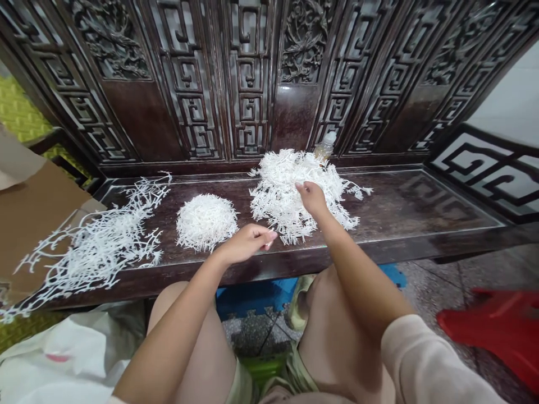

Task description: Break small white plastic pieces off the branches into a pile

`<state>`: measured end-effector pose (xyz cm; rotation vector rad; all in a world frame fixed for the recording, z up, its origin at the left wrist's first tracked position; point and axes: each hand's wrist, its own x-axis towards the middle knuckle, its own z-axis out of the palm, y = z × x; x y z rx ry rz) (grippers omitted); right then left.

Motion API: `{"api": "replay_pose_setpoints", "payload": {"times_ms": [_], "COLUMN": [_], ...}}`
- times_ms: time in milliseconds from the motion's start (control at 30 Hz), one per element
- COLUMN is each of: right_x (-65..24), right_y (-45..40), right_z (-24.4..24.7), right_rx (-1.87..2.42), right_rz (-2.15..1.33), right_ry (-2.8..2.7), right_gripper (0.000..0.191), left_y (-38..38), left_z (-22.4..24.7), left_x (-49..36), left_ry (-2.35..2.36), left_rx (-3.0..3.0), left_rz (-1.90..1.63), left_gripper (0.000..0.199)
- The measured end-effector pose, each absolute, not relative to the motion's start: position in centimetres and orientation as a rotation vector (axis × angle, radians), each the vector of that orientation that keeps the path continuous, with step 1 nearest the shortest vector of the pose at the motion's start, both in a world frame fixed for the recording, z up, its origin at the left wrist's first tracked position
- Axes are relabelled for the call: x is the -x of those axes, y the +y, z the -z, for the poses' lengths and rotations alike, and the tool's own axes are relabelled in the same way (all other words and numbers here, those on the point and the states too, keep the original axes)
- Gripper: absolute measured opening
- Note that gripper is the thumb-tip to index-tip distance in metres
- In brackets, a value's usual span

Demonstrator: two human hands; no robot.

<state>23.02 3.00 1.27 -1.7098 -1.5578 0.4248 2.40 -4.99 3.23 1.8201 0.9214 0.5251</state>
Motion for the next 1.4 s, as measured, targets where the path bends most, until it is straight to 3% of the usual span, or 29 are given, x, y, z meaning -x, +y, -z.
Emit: {"api": "replay_pose_setpoints", "payload": {"times_ms": [133,233,300,467,633,767,900,1100,1400], "right_x": [-23.8,-22.2,-21.1,-19.1,-18.2,-17.6,-17.0,-16.7,-17.1], "right_y": [2.9,2.0,1.4,0.3,-0.6,-0.8,-0.9,-1.3,-1.3], "right_z": [-0.9,-0.8,-0.9,-1.4,-1.9,-2.0,-1.8,-1.4,-1.4], "right_rx": [1.738,1.647,1.588,1.474,1.39,1.417,1.494,1.477,1.483], "right_rz": [-0.859,-1.086,-1.205,-1.518,-1.682,-1.609,-1.503,-1.607,-1.605], "right_ry": [-1.541,-1.56,-1.532,-1.359,-1.132,-1.073,-1.105,-1.163,-1.456], "right_gripper": [0.04,0.04,0.037,0.026,0.016,0.015,0.013,0.014,0.032], "left_y": [-2.4,0.4,1.5,1.7,0.8,-0.7,-2.0,-2.0,-2.4], "left_z": [-1.9,0.4,1.8,2.6,0.6,-0.5,-0.4,0.7,0.0], "left_x": [0.3,3.3,5.1,6.8,4.6,1.7,-0.9,-2.2,-2.6], "left_ry": [1.598,2.115,2.287,2.431,2.173,1.725,1.307,1.5,1.441], "left_rx": [-1.874,-1.868,-1.755,-1.45,-1.52,-1.677,-1.642,-1.698,-1.697], "left_rz": [-0.586,-0.408,-0.286,-0.325,-0.572,-0.539,-0.624,-0.759,-0.789], "left_gripper": [0.043,0.038,0.033,0.049,0.051,0.035,0.041,0.037,0.04]}}
